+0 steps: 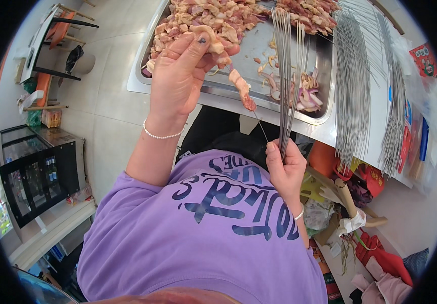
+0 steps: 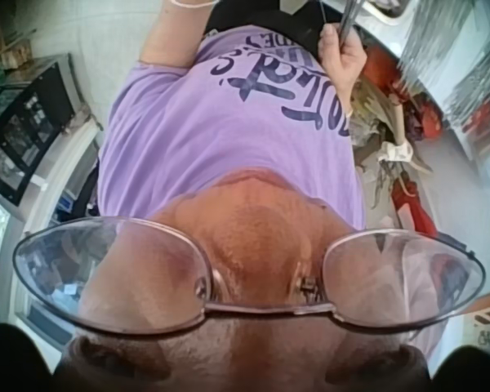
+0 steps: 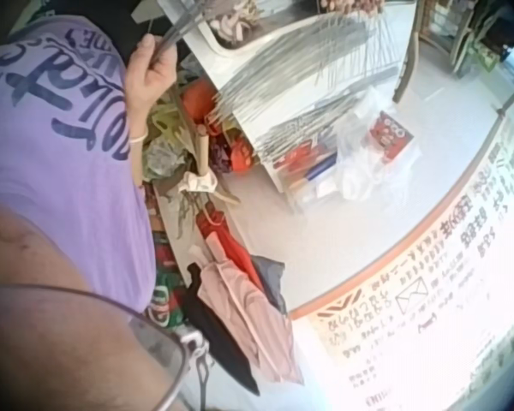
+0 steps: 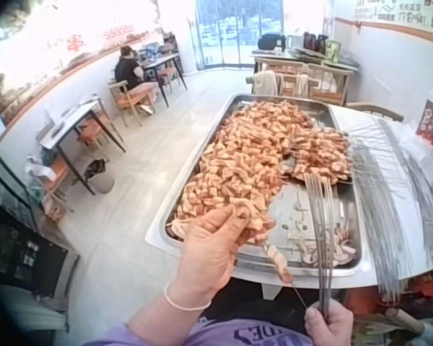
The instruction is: The person threads pieces of raw meat onto metal skewers one by one. They pick up meat from a tray and slide it onto the skewers held in the other hand, repeating the process continuously.
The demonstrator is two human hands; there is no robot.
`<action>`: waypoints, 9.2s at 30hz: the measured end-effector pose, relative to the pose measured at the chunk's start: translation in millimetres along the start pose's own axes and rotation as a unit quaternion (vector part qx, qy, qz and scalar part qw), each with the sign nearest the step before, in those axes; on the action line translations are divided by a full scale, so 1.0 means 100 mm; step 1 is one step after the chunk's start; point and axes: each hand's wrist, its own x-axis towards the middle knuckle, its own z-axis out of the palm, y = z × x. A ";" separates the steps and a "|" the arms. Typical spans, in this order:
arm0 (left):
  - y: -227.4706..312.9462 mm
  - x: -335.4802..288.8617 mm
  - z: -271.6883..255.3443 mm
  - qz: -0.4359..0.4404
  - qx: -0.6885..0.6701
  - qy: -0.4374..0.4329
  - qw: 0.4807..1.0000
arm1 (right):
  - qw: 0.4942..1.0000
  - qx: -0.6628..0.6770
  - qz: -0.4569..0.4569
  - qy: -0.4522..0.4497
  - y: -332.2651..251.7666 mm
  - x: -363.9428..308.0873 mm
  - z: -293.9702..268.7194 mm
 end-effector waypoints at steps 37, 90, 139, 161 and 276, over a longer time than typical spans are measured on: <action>-0.22 0.11 0.15 -0.086 -0.214 -0.007 0.973 | 1.000 -0.007 -0.014 -0.014 -0.04 0.21 0.28; 0.44 0.75 -0.29 -0.067 0.715 -0.170 0.675 | 0.996 0.060 -0.022 0.058 -0.18 0.14 -0.07; 0.23 0.69 -0.52 0.216 0.774 -0.292 0.519 | 0.995 0.064 -0.038 0.060 -0.21 0.06 -0.10; 0.38 0.59 0.13 0.163 0.400 -0.156 0.888 | 0.990 0.095 -0.051 0.087 -0.26 0.03 -0.09; -0.59 0.13 0.47 0.202 0.638 -0.263 0.695 | 0.983 0.069 -0.110 0.133 -0.32 -0.03 -0.03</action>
